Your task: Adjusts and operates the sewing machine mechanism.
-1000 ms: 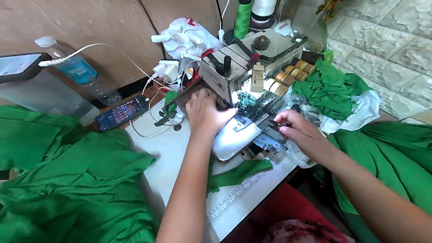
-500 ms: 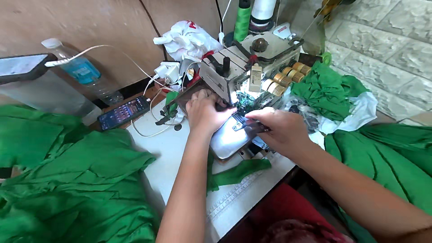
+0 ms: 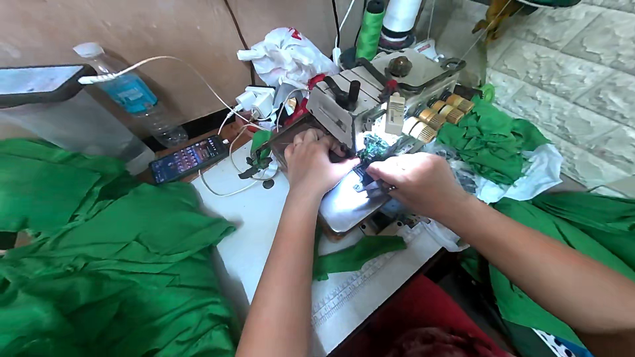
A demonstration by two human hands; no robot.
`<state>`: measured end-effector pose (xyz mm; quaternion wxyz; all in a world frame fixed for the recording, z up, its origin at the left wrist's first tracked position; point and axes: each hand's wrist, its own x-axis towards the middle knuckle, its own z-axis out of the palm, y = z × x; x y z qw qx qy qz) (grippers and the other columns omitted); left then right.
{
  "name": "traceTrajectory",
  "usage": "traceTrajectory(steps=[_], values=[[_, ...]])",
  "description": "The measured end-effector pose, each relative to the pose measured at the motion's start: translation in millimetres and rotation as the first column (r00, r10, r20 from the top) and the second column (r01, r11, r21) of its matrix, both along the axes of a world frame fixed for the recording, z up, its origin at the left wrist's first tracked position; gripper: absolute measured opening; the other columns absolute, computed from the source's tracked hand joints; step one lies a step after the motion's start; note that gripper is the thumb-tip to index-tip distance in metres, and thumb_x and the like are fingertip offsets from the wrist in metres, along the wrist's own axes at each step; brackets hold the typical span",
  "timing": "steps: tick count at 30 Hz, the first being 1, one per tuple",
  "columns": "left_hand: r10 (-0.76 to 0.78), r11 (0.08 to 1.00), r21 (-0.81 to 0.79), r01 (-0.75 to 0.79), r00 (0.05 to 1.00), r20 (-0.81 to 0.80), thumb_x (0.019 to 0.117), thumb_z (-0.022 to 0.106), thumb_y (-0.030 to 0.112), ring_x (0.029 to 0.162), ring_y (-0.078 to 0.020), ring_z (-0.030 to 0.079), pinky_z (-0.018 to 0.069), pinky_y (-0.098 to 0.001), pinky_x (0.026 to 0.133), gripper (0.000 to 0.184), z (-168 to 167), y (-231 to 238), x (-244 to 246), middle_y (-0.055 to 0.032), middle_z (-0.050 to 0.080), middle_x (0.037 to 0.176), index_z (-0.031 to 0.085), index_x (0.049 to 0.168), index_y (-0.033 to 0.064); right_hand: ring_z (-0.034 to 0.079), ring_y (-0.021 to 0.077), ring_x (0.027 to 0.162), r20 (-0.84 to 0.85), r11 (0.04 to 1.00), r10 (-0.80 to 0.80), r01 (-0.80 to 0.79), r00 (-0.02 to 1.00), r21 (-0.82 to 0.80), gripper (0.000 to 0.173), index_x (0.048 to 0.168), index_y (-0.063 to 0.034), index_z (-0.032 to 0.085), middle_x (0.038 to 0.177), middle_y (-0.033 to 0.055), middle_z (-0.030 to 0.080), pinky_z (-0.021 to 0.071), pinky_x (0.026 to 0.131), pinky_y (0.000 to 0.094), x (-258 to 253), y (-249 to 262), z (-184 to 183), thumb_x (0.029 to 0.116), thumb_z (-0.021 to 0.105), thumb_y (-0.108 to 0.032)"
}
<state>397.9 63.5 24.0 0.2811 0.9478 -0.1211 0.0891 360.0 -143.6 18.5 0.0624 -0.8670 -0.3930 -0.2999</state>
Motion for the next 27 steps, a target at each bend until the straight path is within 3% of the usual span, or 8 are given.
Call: traceTrajectory(steps=[16,20,22,23,25,27], values=[[-0.039,0.999,-0.014,0.039,0.998,-0.048,0.0822,0.081,0.047,0.135,-0.0376,0.045,0.0309,-0.0624,0.104,0.038,3.5,2.7,0.2,-0.0158,0.060,0.131,0.077,0.101,0.0144,0.067,0.0292,0.059,0.028,0.997,-0.063,0.062,0.998,0.045,0.008,0.090,-0.0037,0.075,0.070,0.0117,0.068,0.0482,0.045,0.0416,-0.5,9.6,-3.1,0.0852,0.068,-0.002],[-0.035,0.999,-0.017,0.035,0.999,-0.030,0.0812,0.081,0.049,0.134,-0.0369,0.045,0.0313,-0.0619,0.103,0.039,1.7,2.4,0.4,-0.0152,0.061,0.130,0.077,0.100,0.0151,0.066,0.0300,0.058,-0.046,0.988,-0.148,0.149,0.988,0.031,0.011,0.094,-0.0058,0.076,0.070,0.0115,0.067,0.0466,0.044,0.0426,-6.3,14.9,1.1,0.0855,0.071,-0.002],[-0.036,0.999,-0.019,0.036,0.999,-0.025,0.0810,0.081,0.050,0.134,-0.0371,0.045,0.0318,-0.0616,0.102,0.040,0.9,2.4,0.8,-0.0153,0.061,0.129,0.077,0.100,0.0151,0.067,0.0308,0.060,-0.145,0.984,-0.169,0.176,0.975,0.033,0.016,0.102,-0.0048,0.074,0.075,0.0119,0.067,0.0486,0.045,0.0444,-15.1,13.5,7.4,0.0882,0.071,-0.011],[-0.037,0.999,-0.024,0.036,0.999,-0.019,0.0806,0.081,0.050,0.134,-0.0373,0.046,0.0321,-0.0618,0.102,0.040,0.2,2.6,1.0,-0.0157,0.062,0.128,0.076,0.099,0.0147,0.068,0.0309,0.064,-0.194,0.982,-0.174,0.185,0.965,0.041,0.024,0.107,-0.0045,0.072,0.080,0.0118,0.068,0.0513,0.048,0.0457,-20.4,10.6,10.4,0.0907,0.070,-0.023],[-0.035,0.999,-0.030,0.035,0.999,-0.013,0.0804,0.081,0.050,0.133,-0.0373,0.046,0.0321,-0.0618,0.102,0.040,-1.1,2.7,1.1,-0.0157,0.062,0.128,0.076,0.098,0.0144,0.069,0.0304,0.074,-0.274,0.979,-0.178,0.199,0.945,0.052,0.045,0.116,-0.0029,0.067,0.089,0.0118,0.069,0.0551,0.058,0.0469,-31.9,1.4,12.8,0.0985,0.055,-0.043],[-0.034,0.999,-0.030,0.033,0.999,-0.015,0.0808,0.081,0.049,0.134,-0.0369,0.046,0.0322,-0.0614,0.102,0.040,-1.0,2.4,1.1,-0.0156,0.062,0.129,0.077,0.099,0.0145,0.069,0.0296,0.086,-0.370,0.976,-0.174,0.210,0.913,0.060,0.044,0.119,-0.0029,0.066,0.095,0.0123,0.070,0.0562,0.071,0.0477,-42.3,-7.7,16.1,0.1008,0.041,-0.034]])
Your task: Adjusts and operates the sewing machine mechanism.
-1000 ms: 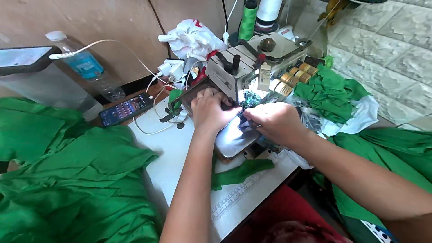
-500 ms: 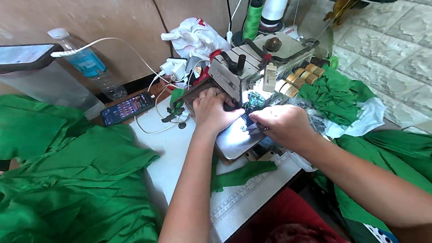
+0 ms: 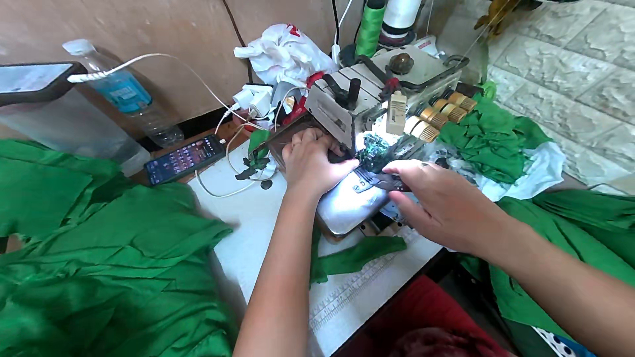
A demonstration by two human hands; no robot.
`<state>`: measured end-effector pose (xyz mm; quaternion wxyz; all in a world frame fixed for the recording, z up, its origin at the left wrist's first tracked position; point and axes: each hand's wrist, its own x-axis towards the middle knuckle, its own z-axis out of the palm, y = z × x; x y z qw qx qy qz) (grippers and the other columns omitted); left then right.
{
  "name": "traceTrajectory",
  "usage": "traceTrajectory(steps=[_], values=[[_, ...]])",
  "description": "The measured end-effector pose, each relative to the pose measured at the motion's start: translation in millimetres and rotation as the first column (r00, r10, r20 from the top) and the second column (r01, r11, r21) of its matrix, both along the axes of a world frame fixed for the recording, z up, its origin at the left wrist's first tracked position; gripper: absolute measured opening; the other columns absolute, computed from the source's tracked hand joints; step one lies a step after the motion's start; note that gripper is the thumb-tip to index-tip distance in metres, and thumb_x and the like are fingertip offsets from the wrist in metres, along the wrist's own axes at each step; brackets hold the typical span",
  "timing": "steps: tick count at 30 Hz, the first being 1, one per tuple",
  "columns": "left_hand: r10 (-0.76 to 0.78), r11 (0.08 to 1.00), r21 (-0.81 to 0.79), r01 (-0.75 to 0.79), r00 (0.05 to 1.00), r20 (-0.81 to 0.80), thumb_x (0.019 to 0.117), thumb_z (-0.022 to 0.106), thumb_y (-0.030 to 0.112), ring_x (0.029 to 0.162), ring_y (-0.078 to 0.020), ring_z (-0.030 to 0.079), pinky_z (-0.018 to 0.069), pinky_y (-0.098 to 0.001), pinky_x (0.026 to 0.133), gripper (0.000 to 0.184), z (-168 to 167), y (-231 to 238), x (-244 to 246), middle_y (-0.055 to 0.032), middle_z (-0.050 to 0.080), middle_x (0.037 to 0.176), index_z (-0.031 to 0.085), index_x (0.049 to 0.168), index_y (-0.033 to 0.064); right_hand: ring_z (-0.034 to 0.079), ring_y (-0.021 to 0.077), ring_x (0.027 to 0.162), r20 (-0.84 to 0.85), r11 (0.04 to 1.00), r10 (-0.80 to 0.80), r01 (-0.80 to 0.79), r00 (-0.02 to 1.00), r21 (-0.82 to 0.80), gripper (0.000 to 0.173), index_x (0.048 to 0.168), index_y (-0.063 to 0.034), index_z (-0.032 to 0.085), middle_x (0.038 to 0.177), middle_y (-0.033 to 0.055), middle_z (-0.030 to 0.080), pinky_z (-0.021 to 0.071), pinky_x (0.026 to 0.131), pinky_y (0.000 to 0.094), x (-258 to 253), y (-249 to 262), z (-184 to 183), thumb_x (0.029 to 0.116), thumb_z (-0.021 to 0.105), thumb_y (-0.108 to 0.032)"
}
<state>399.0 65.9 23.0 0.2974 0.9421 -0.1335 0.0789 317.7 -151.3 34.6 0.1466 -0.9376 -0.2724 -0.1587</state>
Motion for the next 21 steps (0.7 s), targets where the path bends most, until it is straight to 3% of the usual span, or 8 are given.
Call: traceTrajectory(steps=[3,7,12,14,17,21], values=[[0.000,1.000,-0.001,0.000,1.000,0.003,0.0806,0.081,0.049,0.133,-0.0369,0.047,0.0326,-0.0611,0.102,0.040,0.4,-0.2,-0.3,-0.0154,0.062,0.128,0.076,0.100,0.0145,0.066,0.0248,0.081,-0.073,1.000,0.007,-0.006,0.997,0.016,0.031,0.110,-0.0043,0.066,0.089,0.0098,0.066,0.0548,0.069,0.0420,-5.2,-11.3,1.9,0.0968,0.042,-0.018],[0.001,1.000,-0.008,-0.001,1.000,-0.009,0.0815,0.081,0.048,0.133,-0.0365,0.046,0.0316,-0.0609,0.103,0.038,1.8,-0.5,-0.9,-0.0149,0.062,0.128,0.077,0.099,0.0143,0.065,0.0230,0.072,-0.041,1.000,-0.006,0.005,0.999,-0.023,0.022,0.105,-0.0037,0.065,0.088,0.0100,0.063,0.0553,0.062,0.0392,-4.7,-12.9,1.6,0.1010,0.051,-0.020],[0.001,1.000,0.006,-0.001,1.000,-0.007,0.0821,0.080,0.049,0.133,-0.0367,0.046,0.0315,-0.0610,0.103,0.039,1.9,-0.4,-1.0,-0.0154,0.062,0.128,0.076,0.099,0.0134,0.062,0.0259,0.057,0.141,0.999,-0.029,0.034,0.990,-0.034,0.019,0.096,-0.0045,0.066,0.077,0.0104,0.062,0.0476,0.044,0.0399,-6.8,7.5,0.8,0.0960,0.053,-0.018],[0.000,1.000,0.010,0.000,1.000,-0.006,0.0820,0.080,0.049,0.133,-0.0368,0.046,0.0314,-0.0611,0.103,0.040,2.1,-0.5,-0.9,-0.0157,0.062,0.127,0.076,0.099,0.0129,0.063,0.0281,0.058,0.159,0.996,-0.058,0.069,0.986,-0.063,0.019,0.097,-0.0047,0.067,0.075,0.0106,0.061,0.0470,0.043,0.0411,-8.6,15.5,2.0,0.0958,0.052,-0.017],[0.002,1.000,0.012,-0.002,1.000,-0.016,0.0816,0.080,0.050,0.132,-0.0372,0.047,0.0323,-0.0621,0.103,0.040,3.5,-0.1,-1.0,-0.0151,0.062,0.127,0.077,0.098,0.0135,0.065,0.0321,0.066,0.071,0.994,-0.083,0.088,0.994,-0.061,0.015,0.100,-0.0023,0.065,0.078,0.0133,0.061,0.0514,0.051,0.0450,-11.2,19.6,2.2,0.0932,0.055,-0.011],[0.000,1.000,0.006,0.000,1.000,-0.016,0.0816,0.080,0.050,0.132,-0.0373,0.047,0.0324,-0.0621,0.102,0.040,3.9,0.2,-1.0,-0.0154,0.062,0.127,0.076,0.097,0.0130,0.065,0.0310,0.068,0.035,0.996,-0.089,0.090,0.995,-0.027,0.014,0.099,-0.0012,0.064,0.081,0.0139,0.061,0.0527,0.054,0.0440,-10.9,16.7,-1.7,0.0941,0.054,-0.009]])
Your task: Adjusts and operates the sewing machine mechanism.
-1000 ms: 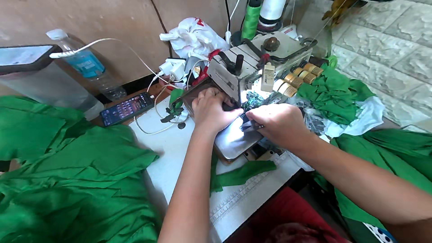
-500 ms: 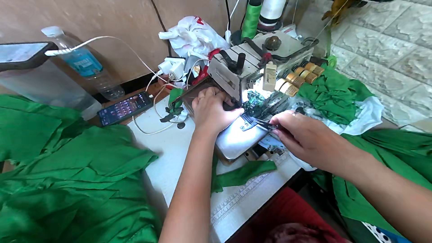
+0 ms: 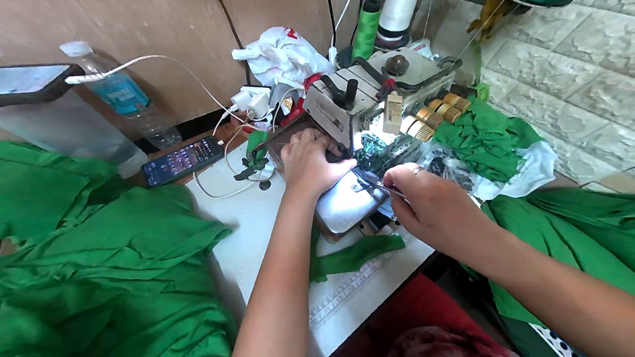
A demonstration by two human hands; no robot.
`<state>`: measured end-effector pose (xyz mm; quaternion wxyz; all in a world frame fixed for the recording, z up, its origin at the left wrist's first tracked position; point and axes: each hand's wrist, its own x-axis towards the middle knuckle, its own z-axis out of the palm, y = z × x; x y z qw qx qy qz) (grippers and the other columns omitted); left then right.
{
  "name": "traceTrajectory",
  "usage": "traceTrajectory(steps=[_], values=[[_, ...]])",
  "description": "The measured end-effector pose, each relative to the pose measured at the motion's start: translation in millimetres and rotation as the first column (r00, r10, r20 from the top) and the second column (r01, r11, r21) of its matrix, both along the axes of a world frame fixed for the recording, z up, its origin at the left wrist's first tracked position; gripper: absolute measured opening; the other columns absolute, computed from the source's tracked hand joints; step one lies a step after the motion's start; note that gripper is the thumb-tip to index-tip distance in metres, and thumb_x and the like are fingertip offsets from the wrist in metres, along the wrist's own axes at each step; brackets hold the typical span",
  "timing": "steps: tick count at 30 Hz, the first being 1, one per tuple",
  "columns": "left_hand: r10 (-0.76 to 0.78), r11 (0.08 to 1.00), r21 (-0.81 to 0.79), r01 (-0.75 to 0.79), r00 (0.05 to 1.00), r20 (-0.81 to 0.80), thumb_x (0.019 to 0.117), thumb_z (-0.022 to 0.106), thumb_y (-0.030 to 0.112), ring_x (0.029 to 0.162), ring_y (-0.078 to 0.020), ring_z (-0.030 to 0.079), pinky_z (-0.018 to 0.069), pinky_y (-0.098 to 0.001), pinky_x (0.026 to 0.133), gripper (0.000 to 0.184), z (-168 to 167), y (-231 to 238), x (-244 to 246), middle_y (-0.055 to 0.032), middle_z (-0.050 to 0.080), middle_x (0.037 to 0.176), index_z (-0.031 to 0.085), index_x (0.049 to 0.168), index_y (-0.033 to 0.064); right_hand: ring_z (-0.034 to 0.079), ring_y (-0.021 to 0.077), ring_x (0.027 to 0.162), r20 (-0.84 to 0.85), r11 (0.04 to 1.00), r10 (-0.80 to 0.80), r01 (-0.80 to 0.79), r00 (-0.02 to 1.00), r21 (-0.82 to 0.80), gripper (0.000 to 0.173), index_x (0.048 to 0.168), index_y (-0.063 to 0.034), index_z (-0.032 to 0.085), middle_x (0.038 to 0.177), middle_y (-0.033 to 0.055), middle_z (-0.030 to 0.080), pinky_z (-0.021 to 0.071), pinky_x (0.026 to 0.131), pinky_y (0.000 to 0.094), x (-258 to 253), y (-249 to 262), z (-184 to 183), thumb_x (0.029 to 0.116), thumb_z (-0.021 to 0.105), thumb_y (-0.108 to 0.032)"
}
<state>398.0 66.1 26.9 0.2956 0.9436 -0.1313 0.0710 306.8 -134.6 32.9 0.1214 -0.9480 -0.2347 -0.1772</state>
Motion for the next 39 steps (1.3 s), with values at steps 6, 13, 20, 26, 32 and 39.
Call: traceTrajectory(steps=[6,13,20,26,32,39], values=[[0.006,1.000,0.018,-0.005,1.000,-0.020,0.0822,0.080,0.050,0.132,-0.0363,0.047,0.0320,-0.0613,0.103,0.039,0.9,-0.2,0.4,-0.0144,0.061,0.129,0.076,0.098,0.0144,0.064,0.0321,0.057,0.100,0.994,-0.089,0.094,0.991,-0.049,0.016,0.101,-0.0030,0.066,0.069,0.0123,0.059,0.0474,0.044,0.0437,3.2,6.8,-7.5,0.0967,0.054,-0.012],[0.011,1.000,0.028,-0.010,1.000,-0.023,0.0829,0.079,0.051,0.134,-0.0366,0.045,0.0313,-0.0618,0.103,0.041,1.1,-0.9,0.1,-0.0147,0.061,0.130,0.076,0.101,0.0137,0.066,0.0339,0.059,0.049,0.989,-0.130,0.133,0.990,-0.064,0.015,0.107,-0.0008,0.066,0.077,0.0158,0.062,0.0509,0.047,0.0449,0.0,16.0,-10.2,0.0968,0.056,-0.005],[0.009,1.000,0.021,-0.008,1.000,-0.029,0.0828,0.080,0.048,0.136,-0.0365,0.044,0.0305,-0.0613,0.104,0.039,0.8,-0.9,0.4,-0.0149,0.060,0.131,0.076,0.101,0.0145,0.065,0.0322,0.059,0.025,0.987,-0.144,0.145,0.989,-0.063,0.012,0.104,-0.0021,0.064,0.074,0.0135,0.059,0.0507,0.047,0.0430,-1.2,18.9,-10.4,0.0980,0.054,-0.006],[0.009,1.000,0.009,-0.009,1.000,-0.025,0.0822,0.081,0.049,0.135,-0.0361,0.045,0.0299,-0.0615,0.106,0.039,0.1,-0.5,0.5,-0.0146,0.061,0.130,0.076,0.100,0.0143,0.066,0.0327,0.061,-0.026,0.982,-0.171,0.168,0.985,-0.087,0.010,0.105,-0.0022,0.063,0.076,0.0141,0.060,0.0519,0.048,0.0436,-1.6,23.4,-6.5,0.0984,0.056,-0.005],[0.006,1.000,0.006,-0.006,1.000,-0.014,0.0817,0.080,0.050,0.136,-0.0361,0.045,0.0302,-0.0620,0.105,0.040,-0.2,0.2,0.4,-0.0148,0.061,0.130,0.076,0.100,0.0147,0.065,0.0322,0.059,-0.002,0.986,-0.146,0.145,0.989,-0.077,0.012,0.106,-0.0006,0.063,0.076,0.0146,0.060,0.0516,0.047,0.0431,-4.6,23.4,-6.5,0.0980,0.055,-0.005],[0.005,1.000,0.010,-0.005,1.000,-0.014,0.0819,0.080,0.050,0.134,-0.0363,0.045,0.0297,-0.0613,0.105,0.041,-0.4,-0.5,0.5,-0.0149,0.061,0.128,0.076,0.100,0.0137,0.064,0.0312,0.058,-0.012,0.985,-0.150,0.148,0.989,-0.091,0.011,0.105,-0.0015,0.062,0.072,0.0128,0.057,0.0506,0.047,0.0414,-8.0,22.2,-1.8,0.0995,0.054,-0.007]])
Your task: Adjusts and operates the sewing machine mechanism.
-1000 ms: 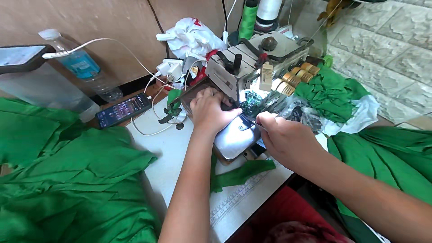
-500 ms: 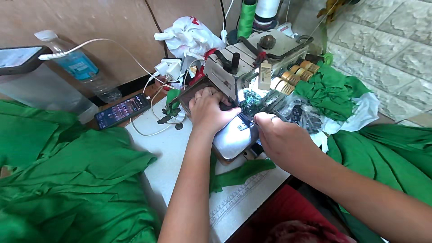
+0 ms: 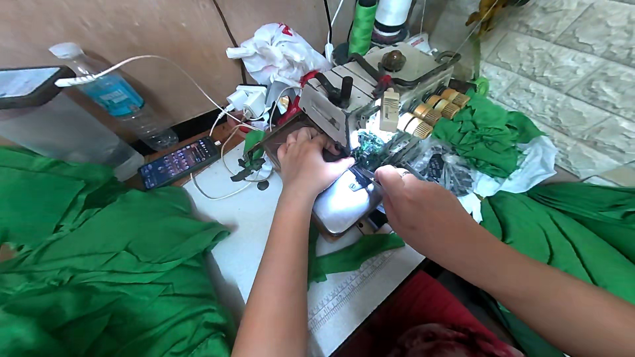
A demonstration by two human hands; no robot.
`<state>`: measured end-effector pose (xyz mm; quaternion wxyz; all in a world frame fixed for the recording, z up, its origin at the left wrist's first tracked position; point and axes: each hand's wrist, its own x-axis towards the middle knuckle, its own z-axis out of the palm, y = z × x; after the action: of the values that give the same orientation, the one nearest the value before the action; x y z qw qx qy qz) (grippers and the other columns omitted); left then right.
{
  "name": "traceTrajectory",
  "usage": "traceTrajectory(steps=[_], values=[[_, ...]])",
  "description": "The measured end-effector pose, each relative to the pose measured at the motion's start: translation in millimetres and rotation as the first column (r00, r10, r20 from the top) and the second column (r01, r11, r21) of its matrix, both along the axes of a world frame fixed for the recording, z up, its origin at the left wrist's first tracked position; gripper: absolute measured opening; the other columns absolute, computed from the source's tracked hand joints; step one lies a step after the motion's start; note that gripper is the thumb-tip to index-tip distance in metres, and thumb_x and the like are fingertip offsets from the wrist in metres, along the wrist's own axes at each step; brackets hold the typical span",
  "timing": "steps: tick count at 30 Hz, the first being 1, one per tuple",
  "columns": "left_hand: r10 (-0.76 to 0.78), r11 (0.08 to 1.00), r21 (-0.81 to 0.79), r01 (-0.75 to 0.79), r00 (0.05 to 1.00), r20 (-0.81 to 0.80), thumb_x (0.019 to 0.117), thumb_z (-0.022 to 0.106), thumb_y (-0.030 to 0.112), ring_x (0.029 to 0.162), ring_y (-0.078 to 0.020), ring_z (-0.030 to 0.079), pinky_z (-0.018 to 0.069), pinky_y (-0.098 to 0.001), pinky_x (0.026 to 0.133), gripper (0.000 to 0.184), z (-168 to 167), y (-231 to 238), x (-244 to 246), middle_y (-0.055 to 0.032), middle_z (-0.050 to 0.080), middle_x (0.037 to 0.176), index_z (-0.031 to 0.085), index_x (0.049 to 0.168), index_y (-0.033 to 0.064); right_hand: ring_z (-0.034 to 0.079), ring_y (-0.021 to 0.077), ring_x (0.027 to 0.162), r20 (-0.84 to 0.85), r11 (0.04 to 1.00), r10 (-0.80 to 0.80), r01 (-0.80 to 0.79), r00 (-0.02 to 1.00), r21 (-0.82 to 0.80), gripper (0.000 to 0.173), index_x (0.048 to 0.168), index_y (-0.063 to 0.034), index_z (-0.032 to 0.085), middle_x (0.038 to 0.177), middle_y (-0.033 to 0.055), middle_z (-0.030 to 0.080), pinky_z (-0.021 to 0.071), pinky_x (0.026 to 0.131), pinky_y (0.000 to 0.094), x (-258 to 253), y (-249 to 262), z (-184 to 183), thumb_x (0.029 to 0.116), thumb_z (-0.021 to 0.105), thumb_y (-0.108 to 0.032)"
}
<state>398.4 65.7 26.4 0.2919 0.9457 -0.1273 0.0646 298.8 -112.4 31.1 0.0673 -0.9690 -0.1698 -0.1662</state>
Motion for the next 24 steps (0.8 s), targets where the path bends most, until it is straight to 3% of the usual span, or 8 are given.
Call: traceTrajectory(steps=[10,24], values=[[0.003,1.000,-0.006,-0.003,1.000,0.000,0.0817,0.080,0.051,0.134,-0.0358,0.045,0.0306,-0.0611,0.104,0.040,-0.2,0.1,0.3,-0.0145,0.061,0.130,0.076,0.098,0.0145,0.066,0.0323,0.063,-0.036,1.000,-0.014,0.014,0.999,0.002,0.010,0.105,-0.0015,0.062,0.077,0.0141,0.059,0.0520,0.050,0.0434,6.0,3.1,-1.6,0.0987,0.055,-0.005],[0.010,1.000,0.029,-0.008,0.998,-0.067,0.0815,0.080,0.052,0.136,-0.0370,0.043,0.0321,-0.0611,0.102,0.044,8.1,-1.2,1.5,-0.0162,0.059,0.132,0.076,0.100,0.0122,0.064,0.0301,0.057,0.023,1.000,0.012,-0.011,1.000,-0.023,0.008,0.102,-0.0033,0.064,0.077,0.0131,0.058,0.0495,0.044,0.0414,14.2,1.5,-4.1,0.0969,0.057,-0.004]])
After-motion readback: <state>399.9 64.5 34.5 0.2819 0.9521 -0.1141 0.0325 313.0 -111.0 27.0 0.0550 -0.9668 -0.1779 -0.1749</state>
